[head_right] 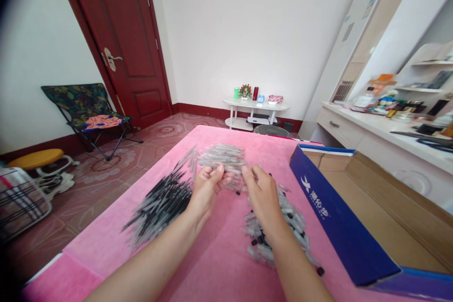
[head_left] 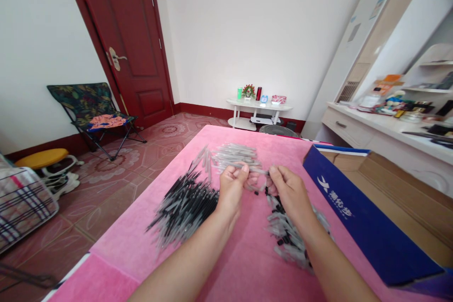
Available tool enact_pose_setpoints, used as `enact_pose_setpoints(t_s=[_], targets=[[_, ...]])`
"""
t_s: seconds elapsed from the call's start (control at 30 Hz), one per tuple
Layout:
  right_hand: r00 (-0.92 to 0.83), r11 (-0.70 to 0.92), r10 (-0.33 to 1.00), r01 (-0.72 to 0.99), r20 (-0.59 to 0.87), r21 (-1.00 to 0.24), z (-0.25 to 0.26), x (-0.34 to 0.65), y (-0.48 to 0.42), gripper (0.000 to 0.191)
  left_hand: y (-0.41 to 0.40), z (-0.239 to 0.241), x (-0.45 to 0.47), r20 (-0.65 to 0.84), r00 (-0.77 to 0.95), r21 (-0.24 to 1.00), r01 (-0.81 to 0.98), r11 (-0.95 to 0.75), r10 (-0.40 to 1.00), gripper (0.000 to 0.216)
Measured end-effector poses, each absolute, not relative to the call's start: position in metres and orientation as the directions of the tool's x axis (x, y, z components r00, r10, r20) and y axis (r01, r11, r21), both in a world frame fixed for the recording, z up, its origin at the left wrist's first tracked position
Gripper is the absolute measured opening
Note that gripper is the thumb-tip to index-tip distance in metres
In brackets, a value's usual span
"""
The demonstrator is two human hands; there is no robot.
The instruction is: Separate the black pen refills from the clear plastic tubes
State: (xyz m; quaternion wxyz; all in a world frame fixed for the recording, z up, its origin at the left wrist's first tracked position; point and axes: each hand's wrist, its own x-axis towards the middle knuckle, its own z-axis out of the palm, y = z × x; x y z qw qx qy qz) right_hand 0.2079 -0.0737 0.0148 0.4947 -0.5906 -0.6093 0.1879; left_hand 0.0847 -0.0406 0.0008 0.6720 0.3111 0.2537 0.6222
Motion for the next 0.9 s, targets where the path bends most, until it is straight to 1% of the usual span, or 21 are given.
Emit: enact_pose_setpoints(t_s=[0.07,0.1,0.13,0.23,0.3,0.43,0.47,0.6,0.73,0.77,0.9], targets=[[0.151,0.27,0.905,0.519,0.397,-0.811,0.0154,0.2069,-0.0737,0.023,-0.0399,0.0001,0.0848,0.023,0.086,0.725,-0.688,0.043,0.996,0.028],[0.143,0.275,0.901,0.542,0.409,-0.794,0.0153,0.2068,-0.0739,0.022,-0.0397,-0.0005,0.0849,0.019,0.085,0.725,-0.687,0.045,0.996,0.027],[0.147,0.266,0.895,0.58,0.421,-0.77,0.0149,0.2069,-0.0741,0.024,-0.0397,-0.0011,0.0851,0.022,0.088,0.728,-0.684,0.045,0.996,0.027],[0.179,0.197,0.893,0.669,0.412,-0.717,0.0131,0.2089,-0.0744,0.039,-0.0395,-0.0026,0.0851,0.043,0.111,0.742,-0.669,0.043,0.993,0.025],[0.172,0.179,0.91,0.659,0.378,-0.731,0.0126,0.2107,-0.0736,0.04,-0.0386,-0.0031,0.0844,0.041,0.113,0.738,-0.674,0.046,0.993,0.025],[0.124,0.233,0.915,0.612,0.383,-0.756,0.0125,0.2126,-0.0708,0.025,-0.0364,-0.0036,0.083,0.001,0.086,0.711,-0.7,0.06,0.996,0.027],[0.122,0.231,0.917,0.615,0.38,-0.754,0.0123,0.2128,-0.0705,0.026,-0.0362,-0.0036,0.083,-0.001,0.086,0.712,-0.7,0.061,0.996,0.027],[0.138,0.173,0.934,0.634,0.33,-0.754,0.0126,0.2135,-0.0712,0.043,-0.0369,-0.0028,0.0842,0.002,0.095,0.724,-0.687,0.064,0.995,0.029],[0.115,0.216,0.927,0.614,0.356,-0.759,0.0144,0.2131,-0.0722,0.029,-0.0375,-0.0016,0.0839,0.004,0.093,0.715,-0.696,0.062,0.996,0.028],[0.114,0.221,0.925,0.613,0.363,-0.758,0.0144,0.213,-0.0723,0.029,-0.0376,-0.0015,0.0836,0.006,0.097,0.716,-0.695,0.064,0.995,0.028],[0.148,0.163,0.94,0.599,0.308,-0.784,0.0127,0.213,-0.0726,0.043,-0.0377,-0.0016,0.083,0.004,0.114,0.724,-0.686,0.076,0.993,0.028]])
